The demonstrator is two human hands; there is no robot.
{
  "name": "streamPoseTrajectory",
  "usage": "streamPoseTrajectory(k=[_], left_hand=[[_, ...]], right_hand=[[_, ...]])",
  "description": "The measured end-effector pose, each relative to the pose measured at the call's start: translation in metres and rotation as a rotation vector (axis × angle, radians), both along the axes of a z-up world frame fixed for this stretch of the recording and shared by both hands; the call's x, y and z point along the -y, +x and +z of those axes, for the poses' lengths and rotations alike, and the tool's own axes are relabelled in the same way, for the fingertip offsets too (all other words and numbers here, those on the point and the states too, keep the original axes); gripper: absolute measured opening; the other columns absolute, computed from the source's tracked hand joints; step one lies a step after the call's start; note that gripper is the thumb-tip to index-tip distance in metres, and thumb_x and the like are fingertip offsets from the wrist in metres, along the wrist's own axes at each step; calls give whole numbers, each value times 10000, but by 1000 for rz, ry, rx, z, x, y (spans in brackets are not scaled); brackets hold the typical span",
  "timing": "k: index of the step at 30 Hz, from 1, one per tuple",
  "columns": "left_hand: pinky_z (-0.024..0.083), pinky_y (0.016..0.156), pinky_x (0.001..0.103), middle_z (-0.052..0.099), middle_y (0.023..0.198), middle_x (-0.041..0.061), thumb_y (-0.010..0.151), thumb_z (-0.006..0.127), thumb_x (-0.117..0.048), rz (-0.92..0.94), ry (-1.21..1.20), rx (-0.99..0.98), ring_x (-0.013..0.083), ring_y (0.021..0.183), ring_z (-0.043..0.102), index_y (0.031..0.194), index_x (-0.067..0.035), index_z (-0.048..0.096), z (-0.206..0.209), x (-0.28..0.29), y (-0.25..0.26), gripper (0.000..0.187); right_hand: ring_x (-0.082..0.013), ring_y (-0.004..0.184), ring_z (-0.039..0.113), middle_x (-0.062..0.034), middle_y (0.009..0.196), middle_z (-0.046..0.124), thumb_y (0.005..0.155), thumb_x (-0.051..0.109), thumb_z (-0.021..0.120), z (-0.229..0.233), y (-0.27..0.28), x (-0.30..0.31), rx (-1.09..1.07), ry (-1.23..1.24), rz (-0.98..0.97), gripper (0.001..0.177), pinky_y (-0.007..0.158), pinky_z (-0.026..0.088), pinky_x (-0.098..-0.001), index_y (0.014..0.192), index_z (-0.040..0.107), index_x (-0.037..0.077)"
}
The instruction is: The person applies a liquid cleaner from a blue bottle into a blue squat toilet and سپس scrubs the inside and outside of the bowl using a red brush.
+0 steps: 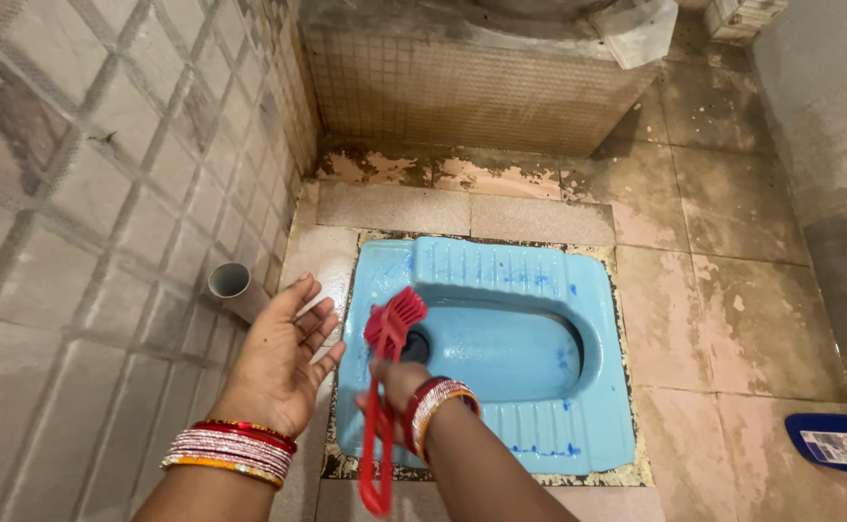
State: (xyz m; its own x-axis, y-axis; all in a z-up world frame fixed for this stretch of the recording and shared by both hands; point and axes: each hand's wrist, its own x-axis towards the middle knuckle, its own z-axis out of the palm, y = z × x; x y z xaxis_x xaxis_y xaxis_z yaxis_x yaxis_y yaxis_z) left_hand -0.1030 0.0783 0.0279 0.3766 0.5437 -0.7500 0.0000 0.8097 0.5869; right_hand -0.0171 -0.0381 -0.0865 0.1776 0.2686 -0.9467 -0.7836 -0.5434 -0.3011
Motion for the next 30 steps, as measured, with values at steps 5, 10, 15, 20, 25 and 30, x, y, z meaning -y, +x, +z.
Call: streamPoseTrajectory(k=[5,10,15,20,25,30], left_hand=[[446,1021,439,628,1095,-9,875,674,-412,-11,-20,-2,152,1021,583,1234,-200,624,0,4,-1,420],[457,1033,447,623,1103,-2,881,676,-406,-9,-2,7,148,1008,570,1251,-185,621,6,2,2,435],[466,1016,442,617,1078,-12,892,675,-403,-31,28,-7,145,1007,563,1232,-203,629,14,4,3,397],[455,998,438,627,1051,-22,885,667,-393,-40,13,-1,146,1000,579,1203,-224,625,14,9,6,362],[454,999,446,622,1048,-16,892,670,-397,-48,-1,-1,158,1002,572,1192,-220,620,5,8,5,351],[453,990,445,632,1062,-13,879,669,-399,-31,-10,13,160,1011,577,1191,-226,642,1,10,7,358]], right_hand=[[-152,582,690,-63,794,675,1048,380,574,9,22,47,-12,-42,460,380,519,572,-328,1165,581,18],[-167,511,608,-36,678,676,1016,358,558,34,44,63,31,-82,767,308,478,509,-344,1128,598,74],[-114,387,458,13,513,519,964,522,649,27,39,42,165,-30,812,464,399,420,-301,900,629,62],[-87,410,476,40,530,500,983,394,672,1,63,24,-356,327,-244,323,381,431,-237,852,513,145],[-119,392,430,29,507,463,948,439,616,14,47,19,-171,162,-58,365,367,399,-272,820,464,134],[-148,534,563,-24,670,593,972,328,630,38,46,39,87,-97,877,258,516,517,-333,979,593,73]])
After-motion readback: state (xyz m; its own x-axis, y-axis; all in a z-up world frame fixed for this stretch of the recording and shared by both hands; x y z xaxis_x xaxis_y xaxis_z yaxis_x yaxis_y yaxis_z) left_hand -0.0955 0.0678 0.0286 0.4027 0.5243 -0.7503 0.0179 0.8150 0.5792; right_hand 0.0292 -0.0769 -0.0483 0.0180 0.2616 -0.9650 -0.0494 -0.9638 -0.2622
